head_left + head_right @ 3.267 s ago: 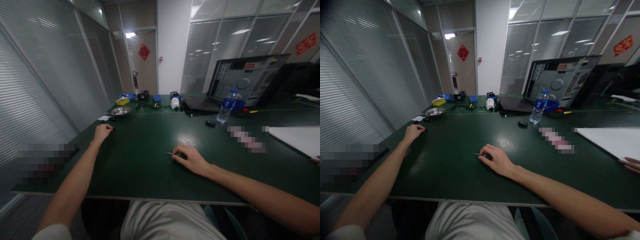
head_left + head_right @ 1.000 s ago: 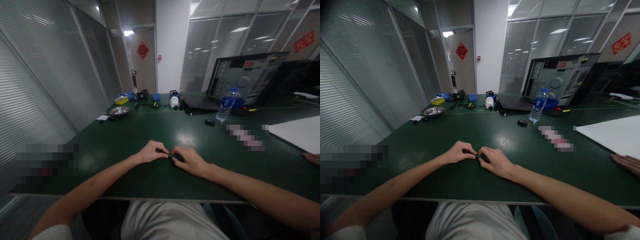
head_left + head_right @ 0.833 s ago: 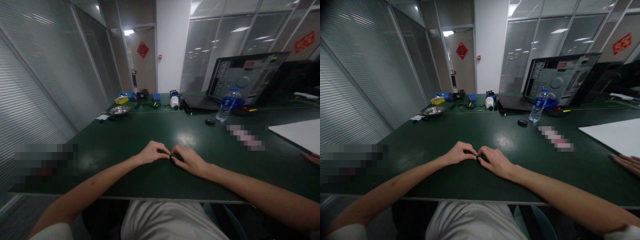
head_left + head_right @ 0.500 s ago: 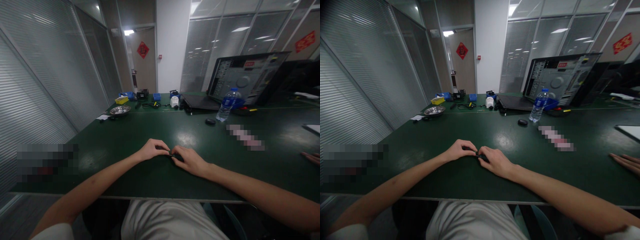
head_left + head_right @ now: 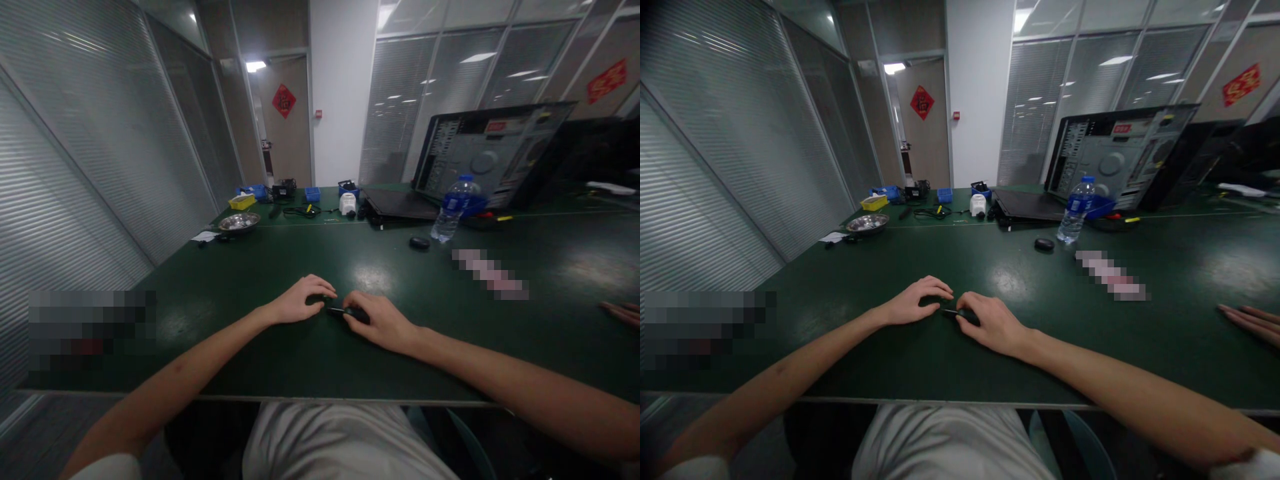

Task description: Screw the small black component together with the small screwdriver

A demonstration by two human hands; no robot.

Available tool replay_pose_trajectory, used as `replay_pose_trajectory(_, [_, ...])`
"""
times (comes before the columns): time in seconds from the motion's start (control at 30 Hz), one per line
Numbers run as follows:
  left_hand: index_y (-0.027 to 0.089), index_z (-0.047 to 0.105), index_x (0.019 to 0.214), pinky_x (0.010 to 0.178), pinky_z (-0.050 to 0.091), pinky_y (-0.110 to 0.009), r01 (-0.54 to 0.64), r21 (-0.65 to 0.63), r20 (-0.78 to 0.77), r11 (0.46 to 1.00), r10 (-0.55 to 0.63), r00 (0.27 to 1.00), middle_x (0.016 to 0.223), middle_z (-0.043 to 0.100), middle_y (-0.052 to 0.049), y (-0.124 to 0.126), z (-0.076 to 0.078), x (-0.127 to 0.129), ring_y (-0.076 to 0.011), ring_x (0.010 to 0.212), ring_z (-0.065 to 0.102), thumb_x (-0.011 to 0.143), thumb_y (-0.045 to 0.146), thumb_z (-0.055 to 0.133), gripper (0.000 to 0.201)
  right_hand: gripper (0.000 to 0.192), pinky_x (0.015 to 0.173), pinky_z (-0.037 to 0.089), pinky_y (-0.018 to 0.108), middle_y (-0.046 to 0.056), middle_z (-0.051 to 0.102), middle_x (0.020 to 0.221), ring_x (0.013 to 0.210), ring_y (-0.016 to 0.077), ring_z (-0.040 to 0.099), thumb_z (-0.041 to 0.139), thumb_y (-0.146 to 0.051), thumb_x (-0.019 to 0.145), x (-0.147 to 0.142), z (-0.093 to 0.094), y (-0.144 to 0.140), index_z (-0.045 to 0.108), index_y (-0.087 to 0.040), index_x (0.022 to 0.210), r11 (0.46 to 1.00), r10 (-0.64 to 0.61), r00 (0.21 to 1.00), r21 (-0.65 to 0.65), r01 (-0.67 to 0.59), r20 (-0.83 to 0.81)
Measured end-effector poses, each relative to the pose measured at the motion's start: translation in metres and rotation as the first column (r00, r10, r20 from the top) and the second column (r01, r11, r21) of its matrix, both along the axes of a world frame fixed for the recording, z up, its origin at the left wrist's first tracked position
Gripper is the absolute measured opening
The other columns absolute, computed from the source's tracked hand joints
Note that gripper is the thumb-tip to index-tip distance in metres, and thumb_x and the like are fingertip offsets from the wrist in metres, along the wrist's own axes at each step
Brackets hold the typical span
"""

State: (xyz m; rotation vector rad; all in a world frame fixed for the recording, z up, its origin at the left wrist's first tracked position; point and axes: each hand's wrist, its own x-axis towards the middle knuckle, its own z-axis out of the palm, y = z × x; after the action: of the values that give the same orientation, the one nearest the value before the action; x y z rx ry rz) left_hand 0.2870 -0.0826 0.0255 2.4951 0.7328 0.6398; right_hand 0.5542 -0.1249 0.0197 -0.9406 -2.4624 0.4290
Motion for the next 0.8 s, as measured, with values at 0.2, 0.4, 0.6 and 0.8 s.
replay_pose_trajectory(0.2, [0.023,0.072,0.113,0.111,0.033,-0.042,0.102,0.011,-0.040,0.995,-0.101,0.994,0.132,0.065,-0.008,-0.012,0.006,0.011,-0.0257,0.130,0.052,0.092,0.036,0.072,0.024,0.015,0.074,0.045,0.028,0.003,0.067,0.102,0.085,0.0169,0.063,0.058,-0.028,0.096,0.000,0.000,0.000,0.059,-0.021,0.110,1.000,0.018,0.998,0.017,-0.017,-0.057])
replay_pose_trajectory(0.4, [0.023,0.073,0.105,0.108,0.036,-0.040,0.008,0.018,-0.042,1.000,-0.007,0.999,0.127,0.067,-0.007,-0.001,0.007,-0.001,-0.0242,0.126,0.055,0.094,0.035,0.071,0.016,0.014,0.072,0.044,0.028,0.002,0.066,0.099,0.082,0.0165,0.061,0.058,-0.028,0.096,0.001,0.002,-0.001,0.058,-0.021,0.109,1.000,0.009,0.999,0.019,-0.009,-0.038])
replay_pose_trajectory(0.6, [0.022,0.072,0.113,0.095,0.046,-0.034,-0.040,-0.032,-0.103,0.999,0.037,0.994,0.110,0.071,-0.006,0.013,0.010,-0.019,-0.0207,0.106,0.064,0.098,0.034,0.065,0.021,0.015,0.074,0.045,0.029,0.003,0.067,0.100,0.083,0.0168,0.062,0.058,-0.029,0.097,0.001,0.004,-0.002,0.059,-0.021,0.110,1.000,-0.007,1.000,0.000,0.007,-0.022])
replay_pose_trajectory(0.8, [0.022,0.072,0.119,0.094,0.051,-0.036,-0.404,0.009,-0.065,0.915,0.404,0.912,0.120,0.070,-0.007,0.065,-0.006,-0.094,-0.0232,0.109,0.065,0.095,0.034,0.066,0.027,0.015,0.072,0.045,0.029,0.001,0.067,0.096,0.078,0.0156,0.061,0.059,-0.031,0.097,0.003,0.001,-0.002,0.059,-0.022,0.108,1.000,-0.012,1.000,0.005,0.012,-0.021])
